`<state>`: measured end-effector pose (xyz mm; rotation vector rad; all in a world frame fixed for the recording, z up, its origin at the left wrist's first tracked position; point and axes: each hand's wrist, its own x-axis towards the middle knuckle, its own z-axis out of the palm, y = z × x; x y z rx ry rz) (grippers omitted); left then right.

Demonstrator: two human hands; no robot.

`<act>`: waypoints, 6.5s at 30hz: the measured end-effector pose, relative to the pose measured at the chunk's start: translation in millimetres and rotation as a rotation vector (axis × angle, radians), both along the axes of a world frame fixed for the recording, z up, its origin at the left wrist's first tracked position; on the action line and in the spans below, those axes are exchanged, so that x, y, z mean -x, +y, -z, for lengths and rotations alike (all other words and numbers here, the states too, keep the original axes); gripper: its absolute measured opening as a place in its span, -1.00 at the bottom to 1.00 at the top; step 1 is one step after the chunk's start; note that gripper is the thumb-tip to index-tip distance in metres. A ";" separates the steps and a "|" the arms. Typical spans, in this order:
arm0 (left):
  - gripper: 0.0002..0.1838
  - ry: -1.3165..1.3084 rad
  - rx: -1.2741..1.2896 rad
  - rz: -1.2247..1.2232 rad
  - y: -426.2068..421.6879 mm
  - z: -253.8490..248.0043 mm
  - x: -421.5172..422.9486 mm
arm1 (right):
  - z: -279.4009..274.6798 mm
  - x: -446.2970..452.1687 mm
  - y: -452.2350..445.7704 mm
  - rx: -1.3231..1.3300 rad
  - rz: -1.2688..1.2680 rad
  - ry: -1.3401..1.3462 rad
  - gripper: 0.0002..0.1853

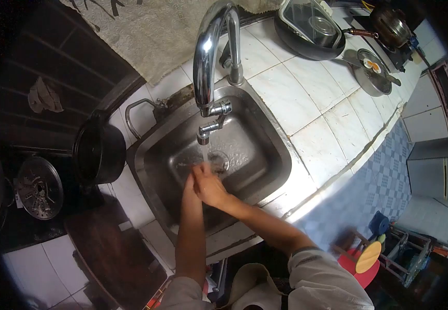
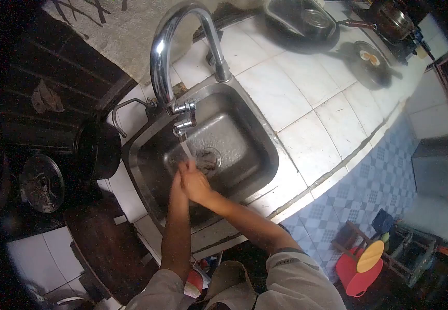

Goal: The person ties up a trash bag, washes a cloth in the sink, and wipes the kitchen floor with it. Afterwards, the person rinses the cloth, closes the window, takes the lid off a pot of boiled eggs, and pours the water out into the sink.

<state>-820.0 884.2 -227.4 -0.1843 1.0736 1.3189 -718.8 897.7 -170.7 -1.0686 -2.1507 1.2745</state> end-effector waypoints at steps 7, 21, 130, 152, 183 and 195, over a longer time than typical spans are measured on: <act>-0.59 -0.431 -0.188 -0.326 5.8 -38.7 -5.8 | 69.1 3.4 20.4 0.511 0.591 -0.095 -0.49; -0.61 -0.740 -0.373 0.105 -9.5 15.5 7.5 | 65.4 41.4 26.9 0.158 0.210 -0.262 -0.73; -0.30 -0.472 -0.340 -0.017 -32.7 -62.3 -47.3 | 22.2 -36.9 61.5 1.684 -0.313 0.926 -0.67; -0.79 1.279 0.275 0.335 -3.3 17.6 -62.0 | -8.9 48.3 63.0 0.139 -0.122 -0.490 -0.68; -0.56 0.553 -0.183 0.580 -83.6 -141.3 -80.5 | -60.3 -93.3 17.6 0.472 0.104 0.264 -0.62; -0.54 0.647 -0.126 0.667 -109.3 -94.6 -417.7 | -57.6 -516.1 -85.7 -0.058 0.702 -0.541 -0.58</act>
